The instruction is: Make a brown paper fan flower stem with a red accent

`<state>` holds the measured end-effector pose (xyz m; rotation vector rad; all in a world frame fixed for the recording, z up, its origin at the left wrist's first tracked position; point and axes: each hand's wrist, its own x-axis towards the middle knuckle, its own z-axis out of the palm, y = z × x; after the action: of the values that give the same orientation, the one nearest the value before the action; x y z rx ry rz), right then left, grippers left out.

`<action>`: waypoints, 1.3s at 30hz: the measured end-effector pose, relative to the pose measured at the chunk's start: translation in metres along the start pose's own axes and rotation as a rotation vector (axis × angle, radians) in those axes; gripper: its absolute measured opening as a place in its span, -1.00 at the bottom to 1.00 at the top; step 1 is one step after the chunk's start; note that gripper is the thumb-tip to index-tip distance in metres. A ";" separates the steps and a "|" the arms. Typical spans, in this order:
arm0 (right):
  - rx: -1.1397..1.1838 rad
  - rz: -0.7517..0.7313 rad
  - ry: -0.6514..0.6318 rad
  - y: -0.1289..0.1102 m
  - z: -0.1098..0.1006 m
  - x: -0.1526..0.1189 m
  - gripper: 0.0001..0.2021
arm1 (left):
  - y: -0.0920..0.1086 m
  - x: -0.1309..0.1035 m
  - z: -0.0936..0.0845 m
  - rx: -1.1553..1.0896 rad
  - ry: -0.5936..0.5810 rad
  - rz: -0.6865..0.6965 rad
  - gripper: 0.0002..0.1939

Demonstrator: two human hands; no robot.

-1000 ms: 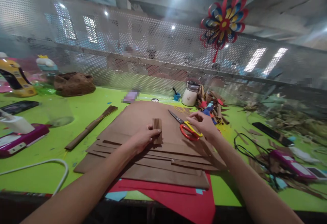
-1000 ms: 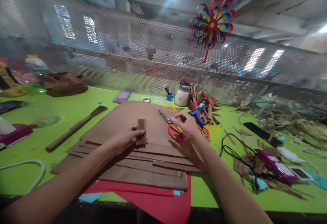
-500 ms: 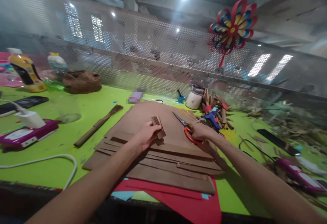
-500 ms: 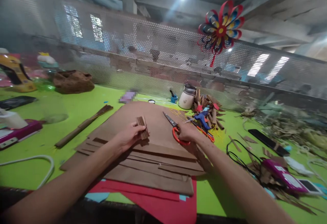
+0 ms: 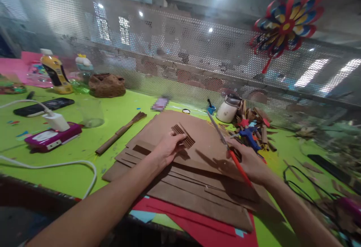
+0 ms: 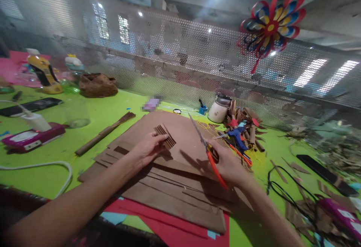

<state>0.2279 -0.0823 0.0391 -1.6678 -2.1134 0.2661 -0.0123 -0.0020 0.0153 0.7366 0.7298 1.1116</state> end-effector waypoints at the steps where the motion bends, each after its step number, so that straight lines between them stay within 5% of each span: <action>1: 0.008 -0.003 -0.043 -0.004 0.000 -0.004 -0.48 | 0.001 -0.001 0.000 -0.014 0.008 0.015 -0.85; 5: -0.037 -0.021 -0.097 -0.016 0.009 -0.013 -0.60 | 0.006 -0.004 0.004 -0.041 0.027 0.066 -0.86; 12: -0.218 -0.010 -0.012 -0.017 0.023 -0.026 -0.74 | 0.009 -0.009 0.008 -0.026 0.058 0.111 -0.82; 26: -0.343 -0.003 -0.071 -0.020 0.031 -0.029 -0.71 | 0.005 -0.012 0.009 0.015 0.030 0.075 -0.84; 39: -0.273 -0.001 -0.001 -0.019 0.033 -0.031 -0.70 | 0.004 -0.013 0.008 0.053 -0.006 0.069 -0.81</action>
<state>0.2022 -0.1126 0.0106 -1.8154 -2.2319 -0.0246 -0.0109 -0.0141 0.0250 0.8147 0.7360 1.1552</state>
